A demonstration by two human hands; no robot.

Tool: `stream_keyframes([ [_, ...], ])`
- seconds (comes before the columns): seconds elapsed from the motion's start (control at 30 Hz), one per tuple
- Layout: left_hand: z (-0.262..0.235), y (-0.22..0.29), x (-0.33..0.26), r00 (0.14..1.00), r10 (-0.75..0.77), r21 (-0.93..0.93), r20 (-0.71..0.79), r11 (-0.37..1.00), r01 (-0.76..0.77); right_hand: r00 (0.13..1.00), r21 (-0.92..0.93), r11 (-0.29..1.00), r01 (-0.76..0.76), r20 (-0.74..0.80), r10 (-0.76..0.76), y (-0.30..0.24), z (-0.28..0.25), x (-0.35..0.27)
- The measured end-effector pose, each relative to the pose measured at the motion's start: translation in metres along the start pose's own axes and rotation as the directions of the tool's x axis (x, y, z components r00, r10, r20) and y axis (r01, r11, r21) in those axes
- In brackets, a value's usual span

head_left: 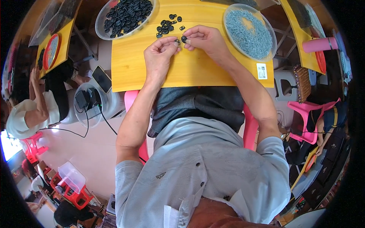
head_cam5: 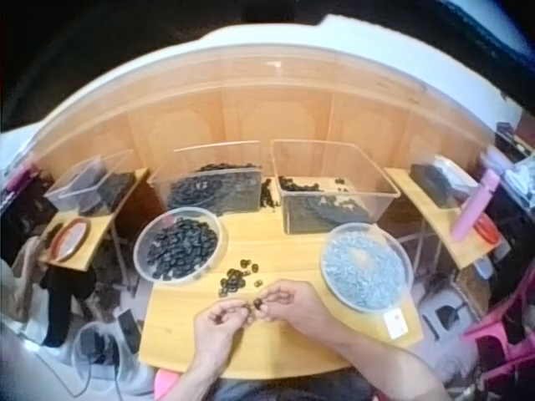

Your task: The person repeatedly picks up small black plastic components and pins from the table and fits them together by hand.

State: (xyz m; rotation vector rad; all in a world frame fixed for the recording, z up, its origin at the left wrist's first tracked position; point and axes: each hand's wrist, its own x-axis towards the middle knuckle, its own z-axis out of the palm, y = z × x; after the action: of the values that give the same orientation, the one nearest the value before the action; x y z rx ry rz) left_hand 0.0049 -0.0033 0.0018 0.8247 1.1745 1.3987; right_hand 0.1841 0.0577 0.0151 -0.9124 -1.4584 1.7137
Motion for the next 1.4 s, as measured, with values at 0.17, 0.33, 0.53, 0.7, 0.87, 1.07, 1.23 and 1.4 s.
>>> stream_keyframes([
  [0.17, 0.0, 0.001, -0.001, 1.0, 0.004, 0.001, 0.017, 1.0, -0.004, 1.0, 0.014, 1.0, 0.018, 0.01, -0.019, 0.003, 0.003, 0.0],
  [0.33, 0.0, 0.001, 0.0, 1.0, -0.008, -0.026, 0.017, 1.0, 0.008, 1.0, -0.014, 1.0, 0.021, -0.007, -0.021, 0.003, 0.007, -0.001],
  [0.53, 0.0, 0.002, 0.001, 1.0, -0.024, -0.064, 0.019, 0.998, 0.025, 1.0, -0.065, 0.998, 0.022, -0.021, -0.023, 0.002, 0.006, -0.001],
  [0.7, 0.0, 0.006, 0.0, 0.999, -0.046, -0.053, 0.014, 0.997, 0.047, 0.999, -0.088, 0.996, 0.001, -0.034, -0.004, -0.002, 0.01, -0.002],
  [0.87, 0.0, 0.009, 0.0, 0.997, -0.077, -0.07, 0.012, 0.995, 0.077, 0.999, -0.057, 0.998, 0.014, -0.04, -0.016, -0.001, 0.012, -0.002],
  [1.07, -0.001, 0.009, 0.001, 0.996, -0.09, -0.071, 0.008, 0.993, 0.09, 0.999, -0.051, 0.998, 0.02, -0.023, -0.021, -0.002, 0.011, -0.002],
  [1.23, 0.0, 0.009, 0.0, 0.996, -0.094, -0.089, 0.007, 0.992, 0.094, 0.999, -0.059, 0.998, 0.029, -0.027, -0.03, -0.001, 0.013, -0.001],
  [1.4, 0.002, 0.009, -0.001, 0.995, -0.096, -0.087, 0.0, 0.992, 0.096, 0.997, -0.086, 0.994, 0.066, -0.042, -0.07, 0.001, 0.014, -0.001],
])
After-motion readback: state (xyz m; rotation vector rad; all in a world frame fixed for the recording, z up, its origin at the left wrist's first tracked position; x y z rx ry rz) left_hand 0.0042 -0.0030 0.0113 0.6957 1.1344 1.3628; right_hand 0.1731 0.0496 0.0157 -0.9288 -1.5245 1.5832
